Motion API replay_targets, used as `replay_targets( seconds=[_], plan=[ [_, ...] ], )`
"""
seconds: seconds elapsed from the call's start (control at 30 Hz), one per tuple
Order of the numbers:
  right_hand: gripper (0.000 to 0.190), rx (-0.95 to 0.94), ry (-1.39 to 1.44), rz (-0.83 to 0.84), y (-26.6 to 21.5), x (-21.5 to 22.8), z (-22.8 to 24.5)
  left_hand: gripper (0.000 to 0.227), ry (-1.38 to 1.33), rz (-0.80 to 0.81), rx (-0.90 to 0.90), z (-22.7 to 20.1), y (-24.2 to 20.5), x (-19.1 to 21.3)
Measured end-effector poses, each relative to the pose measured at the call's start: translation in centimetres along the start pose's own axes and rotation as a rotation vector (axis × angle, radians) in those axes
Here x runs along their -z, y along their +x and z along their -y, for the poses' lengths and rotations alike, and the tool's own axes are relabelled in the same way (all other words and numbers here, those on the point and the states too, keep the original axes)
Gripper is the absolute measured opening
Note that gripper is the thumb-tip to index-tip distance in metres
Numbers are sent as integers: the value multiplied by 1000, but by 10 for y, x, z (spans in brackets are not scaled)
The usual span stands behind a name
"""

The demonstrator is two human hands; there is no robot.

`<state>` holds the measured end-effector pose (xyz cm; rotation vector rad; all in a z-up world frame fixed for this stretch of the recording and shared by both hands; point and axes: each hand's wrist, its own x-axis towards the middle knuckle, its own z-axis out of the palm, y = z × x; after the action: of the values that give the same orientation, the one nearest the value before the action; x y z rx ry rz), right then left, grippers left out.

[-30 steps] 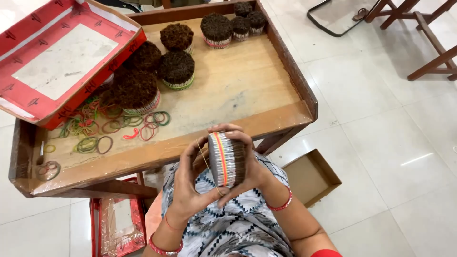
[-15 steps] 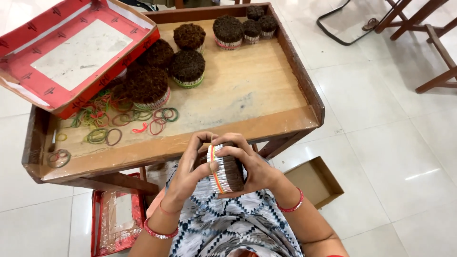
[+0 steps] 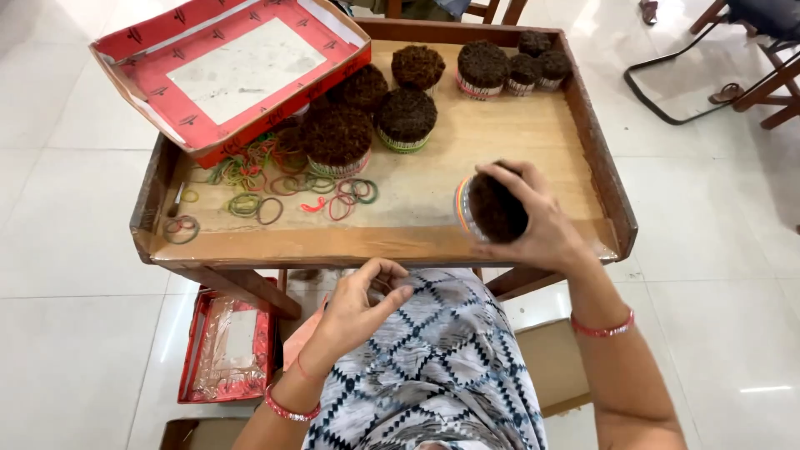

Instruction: The recorder secures circular brushes with rubber bands on a workshop table.

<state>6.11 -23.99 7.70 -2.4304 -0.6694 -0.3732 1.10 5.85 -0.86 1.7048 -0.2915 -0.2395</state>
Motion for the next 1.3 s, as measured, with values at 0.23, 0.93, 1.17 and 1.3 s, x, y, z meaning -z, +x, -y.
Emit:
replay_targets(
  seconds=[0.23,0.93,1.17,1.3],
  plan=[
    [103,-212,-281,211,48,-40,-61,22,137,-181,-41,-11,-7,37],
    [99,-214,1195,170,-24,-84,11,21,809,-478,-520,4,57,96],
    [107,-251,1760,211,-56,-113,47,20,822,-429,-397,14,63,94],
    [109,-259,1900,259,-65,-127,53,21,855,-479,-403,14,63,88]
  ],
)
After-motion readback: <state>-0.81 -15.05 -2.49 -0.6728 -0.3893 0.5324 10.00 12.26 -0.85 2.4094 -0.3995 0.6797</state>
